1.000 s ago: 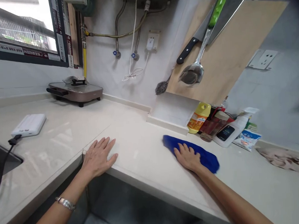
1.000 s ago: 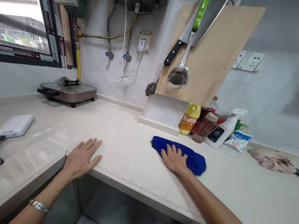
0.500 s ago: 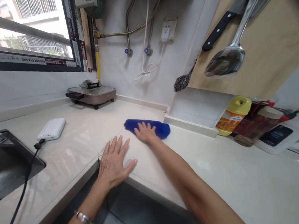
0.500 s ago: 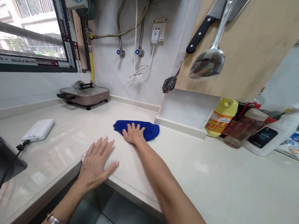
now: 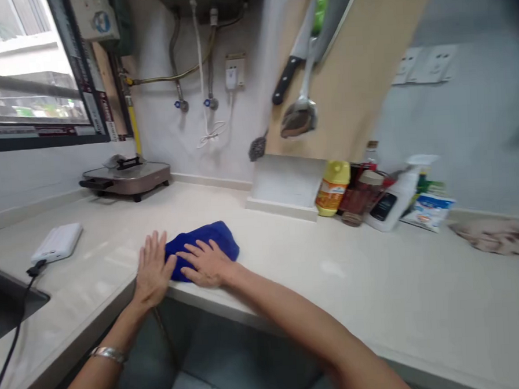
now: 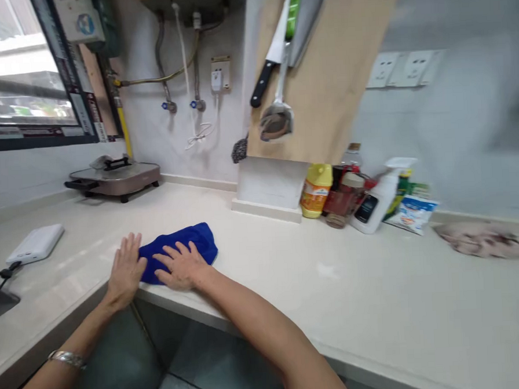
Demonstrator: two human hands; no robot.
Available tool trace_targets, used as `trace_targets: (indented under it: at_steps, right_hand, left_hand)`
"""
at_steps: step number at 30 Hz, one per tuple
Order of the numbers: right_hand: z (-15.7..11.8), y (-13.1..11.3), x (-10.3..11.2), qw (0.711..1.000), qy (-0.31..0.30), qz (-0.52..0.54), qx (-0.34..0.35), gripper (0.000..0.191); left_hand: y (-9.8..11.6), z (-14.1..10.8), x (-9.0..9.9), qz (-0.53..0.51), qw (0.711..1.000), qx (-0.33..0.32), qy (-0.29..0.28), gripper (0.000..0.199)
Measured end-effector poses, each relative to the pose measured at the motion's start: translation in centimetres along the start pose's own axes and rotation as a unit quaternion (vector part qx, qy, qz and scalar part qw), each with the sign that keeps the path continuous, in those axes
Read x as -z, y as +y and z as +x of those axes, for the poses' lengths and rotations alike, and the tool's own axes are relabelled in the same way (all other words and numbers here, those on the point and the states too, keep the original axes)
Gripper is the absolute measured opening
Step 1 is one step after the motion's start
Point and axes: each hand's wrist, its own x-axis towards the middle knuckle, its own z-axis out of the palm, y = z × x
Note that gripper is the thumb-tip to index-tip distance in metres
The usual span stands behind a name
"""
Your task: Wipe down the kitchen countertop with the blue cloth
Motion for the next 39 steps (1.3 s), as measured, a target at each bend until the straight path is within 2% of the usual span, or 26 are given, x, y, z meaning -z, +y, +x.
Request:
trace_targets:
  at_steps: [2,4,6,8,9,11,15,17,19,21,23,26,30,32,33,35,37,39]
  right_hand:
    - [-3.5,0.0,0.4,1.000,0.008,0.005,-0.015,0.063]
    - [-7.4,0.5,0.9,0.999,0.015,0.009,-0.029,0.062]
    - [-11.6,1.3,1.5,0.999,0.021,0.010,-0.049,0.060]
    - [-15.9,2.4,2.1,0.997,0.030,0.015,-0.066,0.059]
    - [-18.1,3.0,2.3,0.996,0.042,0.020,-0.072,0.060]
    - [-22.1,4.1,2.7,0.990,0.103,0.028,-0.088,0.059]
    - [-28.5,5.7,2.8,0.940,0.296,-0.004,-0.170,0.040]
    - [-30.8,5.9,2.7,0.928,0.330,0.002,-0.174,0.031]
    - [-32.5,5.8,2.5,0.940,0.309,0.020,-0.143,0.029]
    - [-33.4,5.7,2.3,0.954,0.274,0.022,-0.118,0.034]
    - [-33.5,5.8,2.1,0.959,0.258,0.003,-0.120,0.036]
    - [-33.1,6.3,2.6,0.964,0.238,-0.035,-0.112,0.023]
    - [-34.2,8.2,4.8,0.972,0.195,-0.109,-0.074,0.023]
    - [-35.9,9.5,6.4,0.967,0.174,-0.149,-0.112,0.027]
    - [-36.7,10.2,7.2,0.958,0.169,-0.173,-0.151,0.031]
    - [-38.0,11.0,8.5,0.925,0.184,-0.220,-0.250,0.038]
    - [-37.8,10.9,9.3,0.889,0.226,-0.228,-0.326,0.040]
    - [-35.8,9.6,9.1,0.887,0.261,-0.177,-0.338,0.040]
  left_hand:
    - [0.0,0.5,0.2,-0.023,0.999,0.040,-0.019,0.068]
    - [0.4,1.0,0.7,-0.012,0.997,0.054,-0.061,0.066]
    - [1.5,1.3,1.1,0.025,0.991,0.061,-0.118,0.064]
    - [3.2,1.6,1.2,0.052,0.986,0.057,-0.149,0.064]
    - [4.3,1.8,1.0,0.047,0.986,0.045,-0.154,0.065]
    - [7.3,1.9,0.4,0.005,0.987,0.005,-0.161,0.068]
    - [15.1,1.6,-1.3,-0.080,0.973,-0.079,-0.201,0.065]
    - [18.6,1.5,-1.7,-0.072,0.972,-0.077,-0.210,0.066]
    - [20.8,1.7,-1.7,-0.025,0.972,-0.051,-0.230,0.066]
    - [21.5,2.2,-1.5,0.009,0.964,-0.032,-0.265,0.067]
    - [21.2,2.9,-1.2,0.009,0.953,-0.038,-0.300,0.061]
    - [20.4,3.7,-1.0,-0.008,0.943,-0.081,-0.324,0.043]
    - [20.8,3.1,-1.5,-0.026,0.947,-0.109,-0.302,0.034]
    - [21.6,2.4,-1.9,-0.049,0.950,-0.112,-0.286,0.036]
    - [22.1,2.0,-2.1,-0.064,0.951,-0.114,-0.280,0.038]
    - [22.7,1.7,-2.3,-0.091,0.952,-0.118,-0.266,0.043]
    - [22.5,2.0,-2.4,-0.105,0.956,-0.117,-0.247,0.049]
    - [21.5,2.6,-2.5,-0.097,0.964,-0.107,-0.225,0.056]
